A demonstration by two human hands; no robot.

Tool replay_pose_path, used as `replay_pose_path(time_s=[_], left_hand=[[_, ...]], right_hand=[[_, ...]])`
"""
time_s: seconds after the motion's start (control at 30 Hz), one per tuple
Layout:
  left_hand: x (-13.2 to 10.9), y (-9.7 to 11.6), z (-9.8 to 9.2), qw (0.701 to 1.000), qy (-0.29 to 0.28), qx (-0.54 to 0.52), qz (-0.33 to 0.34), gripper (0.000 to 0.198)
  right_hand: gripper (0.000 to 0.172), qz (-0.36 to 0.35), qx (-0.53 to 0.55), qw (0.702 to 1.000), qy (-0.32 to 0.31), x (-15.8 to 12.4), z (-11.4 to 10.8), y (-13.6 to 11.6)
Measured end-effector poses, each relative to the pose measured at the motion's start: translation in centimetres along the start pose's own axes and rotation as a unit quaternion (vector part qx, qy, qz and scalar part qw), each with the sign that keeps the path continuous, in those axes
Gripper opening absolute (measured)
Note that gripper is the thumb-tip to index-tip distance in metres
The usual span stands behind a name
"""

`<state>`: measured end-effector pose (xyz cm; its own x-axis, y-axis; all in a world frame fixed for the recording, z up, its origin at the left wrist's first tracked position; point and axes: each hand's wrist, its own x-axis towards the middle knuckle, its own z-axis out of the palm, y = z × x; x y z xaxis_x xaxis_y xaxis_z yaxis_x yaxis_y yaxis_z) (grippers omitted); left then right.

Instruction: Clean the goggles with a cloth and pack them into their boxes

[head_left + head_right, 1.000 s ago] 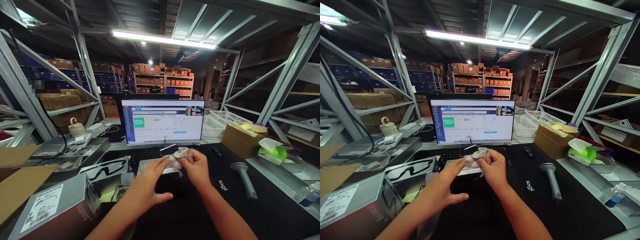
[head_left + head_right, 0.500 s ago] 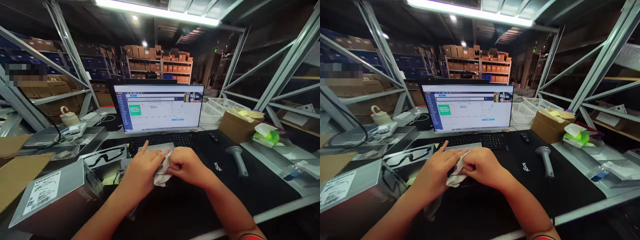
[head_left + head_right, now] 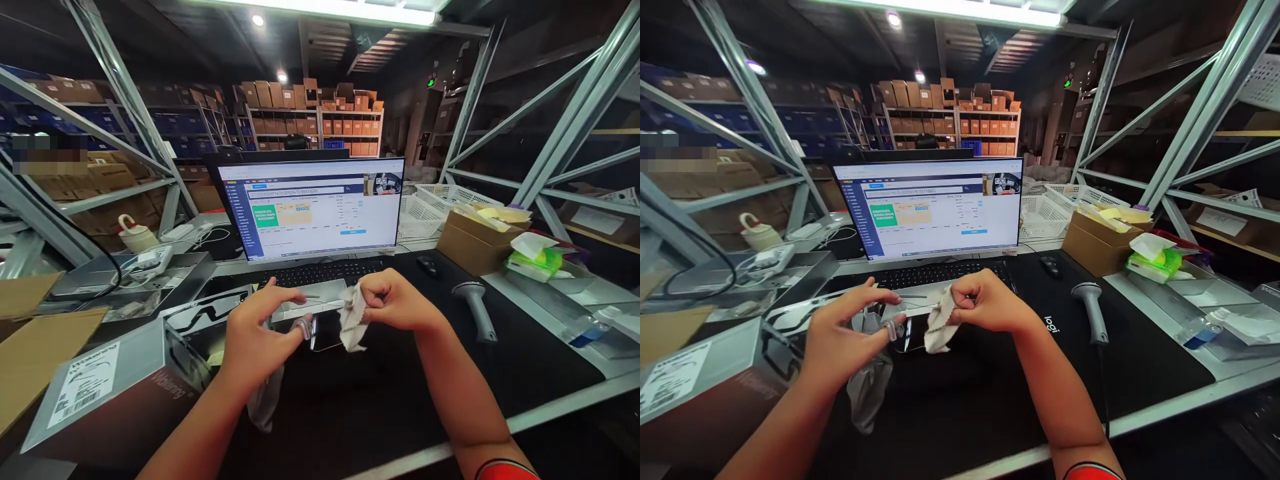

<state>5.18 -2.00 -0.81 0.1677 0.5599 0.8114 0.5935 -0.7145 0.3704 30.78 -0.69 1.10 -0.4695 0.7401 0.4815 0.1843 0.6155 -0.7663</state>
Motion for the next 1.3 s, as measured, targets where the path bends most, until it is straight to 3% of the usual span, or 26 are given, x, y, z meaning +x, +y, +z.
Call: replay_pose_path(time_s=[0.07,0.13,0.23,0.3,0.37,0.43,0.53,0.6,0.67,0.77,0.87,1.03,1.13,1.3], left_hand=[[0.2,-0.7,-0.2,0.997,0.018,-0.004,-0.071,0.013],[0.3,-1.5,-0.5,0.989,0.058,-0.014,-0.137,0.016],[0.4,-2.0,-0.7,0.976,0.135,-0.028,-0.169,0.018],[0.4,-2.0,-0.3,0.972,0.178,-0.010,-0.151,0.017],[0.3,-1.9,0.5,0.972,0.207,0.025,-0.111,0.014],[0.0,-1.9,1.4,0.971,0.220,0.067,-0.067,0.009],[-0.7,-1.8,2.5,0.973,0.207,0.103,-0.011,0.011],[-1.3,-1.6,2.9,0.980,0.176,0.095,0.018,0.013],[-1.7,-1.3,3.0,0.986,0.148,0.071,0.040,0.011],[-1.9,-0.7,3.1,0.988,0.142,0.045,0.050,0.011],[-1.8,-0.3,3.2,0.993,0.111,0.011,0.030,0.024],[-2.0,-0.1,3.6,0.997,0.040,-0.066,-0.032,0.042],[-2.4,-0.3,3.8,0.995,0.042,-0.081,-0.038,0.045],[-2.6,-0.4,3.6,0.996,0.050,-0.069,-0.005,0.043]], right_hand=[[0.057,0.023,0.072,0.987,0.140,0.4,-0.4,1.1],[0.059,0.022,0.181,0.945,0.271,1.1,-0.5,2.2],[0.053,0.005,0.334,0.875,0.350,2.6,0.7,3.1],[0.047,0.012,0.382,0.847,0.369,3.4,3.0,3.0],[0.048,0.027,0.409,0.832,0.373,3.8,6.3,2.5],[0.045,0.052,0.424,0.835,0.346,3.7,9.6,1.8],[0.028,0.073,0.366,0.881,0.290,2.9,13.1,1.2],[0.032,0.024,0.252,0.917,0.307,2.1,14.2,1.3],[0.046,-0.055,0.120,0.928,0.350,1.5,14.5,1.6],[0.046,-0.123,0.021,0.926,0.357,0.9,14.1,1.5],[0.046,-0.085,0.077,0.934,0.339,0.9,13.0,0.8],[0.049,0.010,0.234,0.921,0.312,1.3,11.2,0.1],[0.050,0.036,0.273,0.920,0.280,1.4,11.2,0.3],[0.052,0.023,0.291,0.912,0.289,1.3,12.0,0.0]])
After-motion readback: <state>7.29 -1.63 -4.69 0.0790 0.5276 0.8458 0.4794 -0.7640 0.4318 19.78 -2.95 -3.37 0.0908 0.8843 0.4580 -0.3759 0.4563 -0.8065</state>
